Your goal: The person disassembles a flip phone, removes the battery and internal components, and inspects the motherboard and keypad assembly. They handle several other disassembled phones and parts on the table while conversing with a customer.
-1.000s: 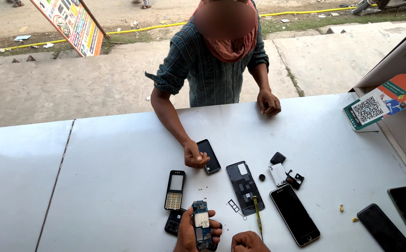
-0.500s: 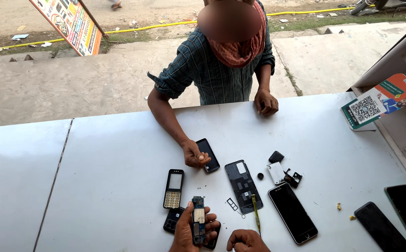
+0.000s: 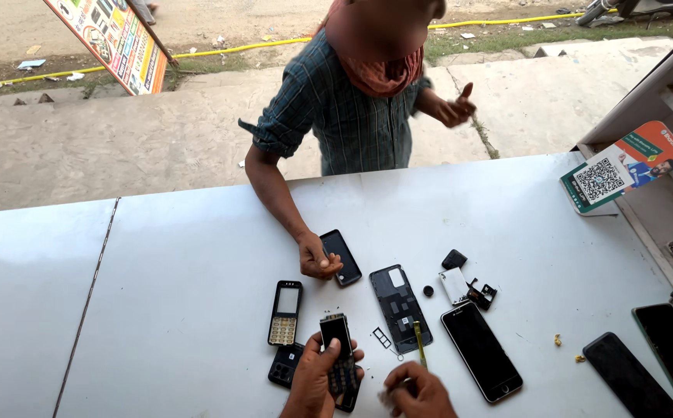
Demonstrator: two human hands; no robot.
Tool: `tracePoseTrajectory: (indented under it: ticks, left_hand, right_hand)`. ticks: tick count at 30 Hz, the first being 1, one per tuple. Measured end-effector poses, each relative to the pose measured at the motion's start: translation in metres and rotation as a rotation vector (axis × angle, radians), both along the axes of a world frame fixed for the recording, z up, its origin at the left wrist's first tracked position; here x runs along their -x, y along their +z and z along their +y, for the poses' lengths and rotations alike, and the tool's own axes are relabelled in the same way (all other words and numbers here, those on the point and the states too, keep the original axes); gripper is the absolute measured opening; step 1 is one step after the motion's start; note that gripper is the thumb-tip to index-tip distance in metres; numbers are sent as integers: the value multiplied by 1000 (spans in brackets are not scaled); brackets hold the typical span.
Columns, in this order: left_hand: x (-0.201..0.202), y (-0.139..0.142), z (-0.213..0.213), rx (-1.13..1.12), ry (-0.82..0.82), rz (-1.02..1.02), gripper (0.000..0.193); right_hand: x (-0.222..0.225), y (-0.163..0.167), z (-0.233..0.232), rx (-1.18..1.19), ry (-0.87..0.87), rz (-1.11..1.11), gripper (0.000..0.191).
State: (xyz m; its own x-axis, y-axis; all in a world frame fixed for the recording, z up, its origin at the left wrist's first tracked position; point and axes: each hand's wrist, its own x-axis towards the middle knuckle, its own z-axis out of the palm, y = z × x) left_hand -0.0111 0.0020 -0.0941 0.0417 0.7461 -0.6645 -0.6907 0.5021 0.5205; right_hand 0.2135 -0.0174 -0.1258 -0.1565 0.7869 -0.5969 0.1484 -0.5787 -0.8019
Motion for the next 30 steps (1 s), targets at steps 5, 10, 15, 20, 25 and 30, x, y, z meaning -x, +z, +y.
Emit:
tracePoseTrajectory:
  ticks: [5,10,15,20,25,30]
  left_hand:
    - [-5,9,-2,-18,-36,-75,39]
    - [-16,18,-6,-118,-69,-195,54]
    - [-17,30,-8,-140,-128,-224,76]
    - [-19,35,-10,-141,-166,-167,92]
    - [-20,31,-11,-149,-150,-150,91]
    - [-20,22,-13,-194,-137,-139,85]
  right_hand:
    - [-2,28,12,-72,-102,95,17]
    - [5,51,18,6,-131,37,26]
    - [11,63,21,72,-146,12,29]
    - [13,68,19,96,-128,-37,32]
    - [14,69,17,78,-141,-11,32]
    - [16,69,16,84,-113,-30,32]
